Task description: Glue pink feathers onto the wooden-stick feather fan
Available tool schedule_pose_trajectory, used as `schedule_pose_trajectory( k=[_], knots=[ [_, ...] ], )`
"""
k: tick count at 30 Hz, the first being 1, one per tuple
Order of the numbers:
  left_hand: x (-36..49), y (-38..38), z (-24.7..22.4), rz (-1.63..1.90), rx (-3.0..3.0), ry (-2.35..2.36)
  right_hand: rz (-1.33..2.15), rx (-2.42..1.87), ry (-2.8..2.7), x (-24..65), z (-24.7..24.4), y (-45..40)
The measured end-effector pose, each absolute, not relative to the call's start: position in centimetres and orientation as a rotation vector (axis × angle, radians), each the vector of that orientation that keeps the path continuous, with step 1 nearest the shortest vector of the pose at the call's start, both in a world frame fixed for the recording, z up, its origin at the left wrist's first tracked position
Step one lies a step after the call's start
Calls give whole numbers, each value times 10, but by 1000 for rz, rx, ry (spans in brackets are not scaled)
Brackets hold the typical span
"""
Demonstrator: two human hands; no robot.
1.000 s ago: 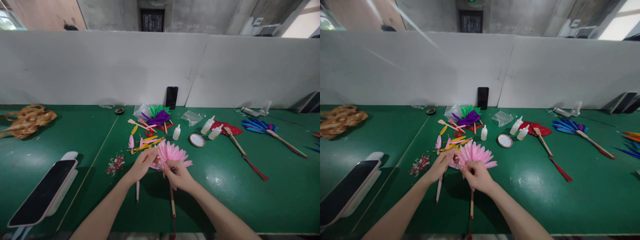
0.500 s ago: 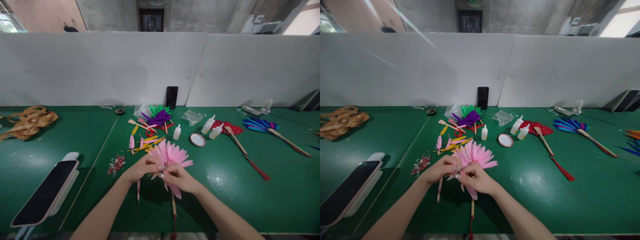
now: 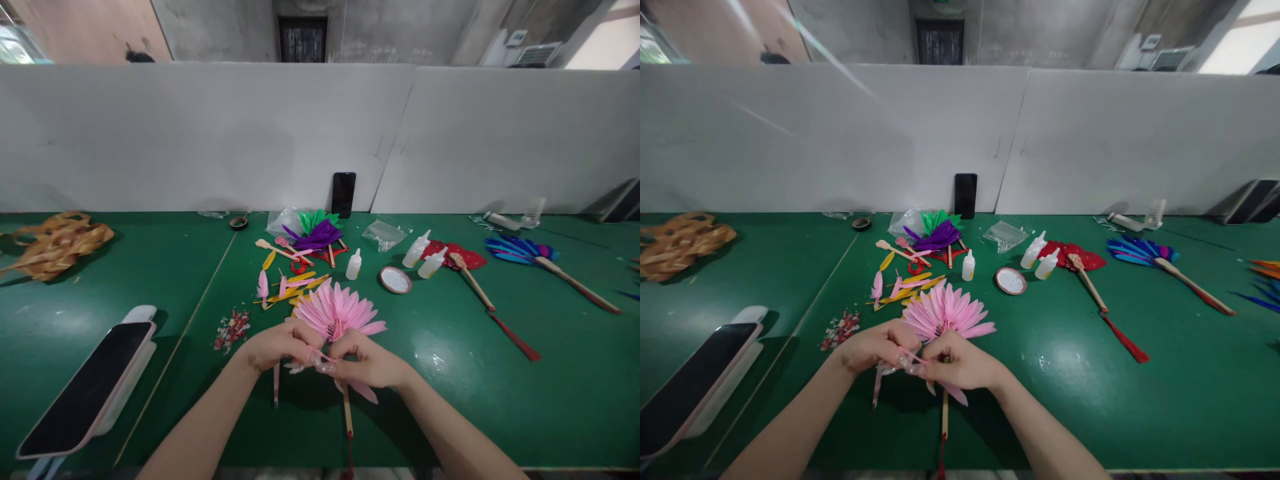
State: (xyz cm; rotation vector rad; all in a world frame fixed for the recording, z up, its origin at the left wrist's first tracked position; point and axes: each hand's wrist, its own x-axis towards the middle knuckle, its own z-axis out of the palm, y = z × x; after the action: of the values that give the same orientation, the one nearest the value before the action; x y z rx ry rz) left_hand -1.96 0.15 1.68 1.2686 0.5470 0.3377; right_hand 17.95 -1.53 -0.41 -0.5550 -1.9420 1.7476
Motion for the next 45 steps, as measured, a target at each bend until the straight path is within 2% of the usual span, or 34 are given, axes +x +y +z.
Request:
schedule_pose_trajectory(
  k=[9, 14, 18, 23, 35, 45],
  knots=[
    [-29, 2, 34, 237, 1719, 511, 1869, -634, -2055, 183, -6, -13],
    [-27, -1, 37, 239, 1600, 666, 1638, -736, -1982, 185, -1, -11],
    [-21, -1, 30, 462, 1440, 809, 1545, -824, -1910, 183, 2, -13],
    [-14, 1, 17, 704, 1228, 830, 1597, -886, -1809, 178, -3, -15],
    [-14, 1, 9, 651, 721, 670, 1941, -741, -1566, 172, -11, -16],
    [-4, -4, 11, 740, 652, 692, 2030, -671, -1490, 172, -14, -16]
  ],
)
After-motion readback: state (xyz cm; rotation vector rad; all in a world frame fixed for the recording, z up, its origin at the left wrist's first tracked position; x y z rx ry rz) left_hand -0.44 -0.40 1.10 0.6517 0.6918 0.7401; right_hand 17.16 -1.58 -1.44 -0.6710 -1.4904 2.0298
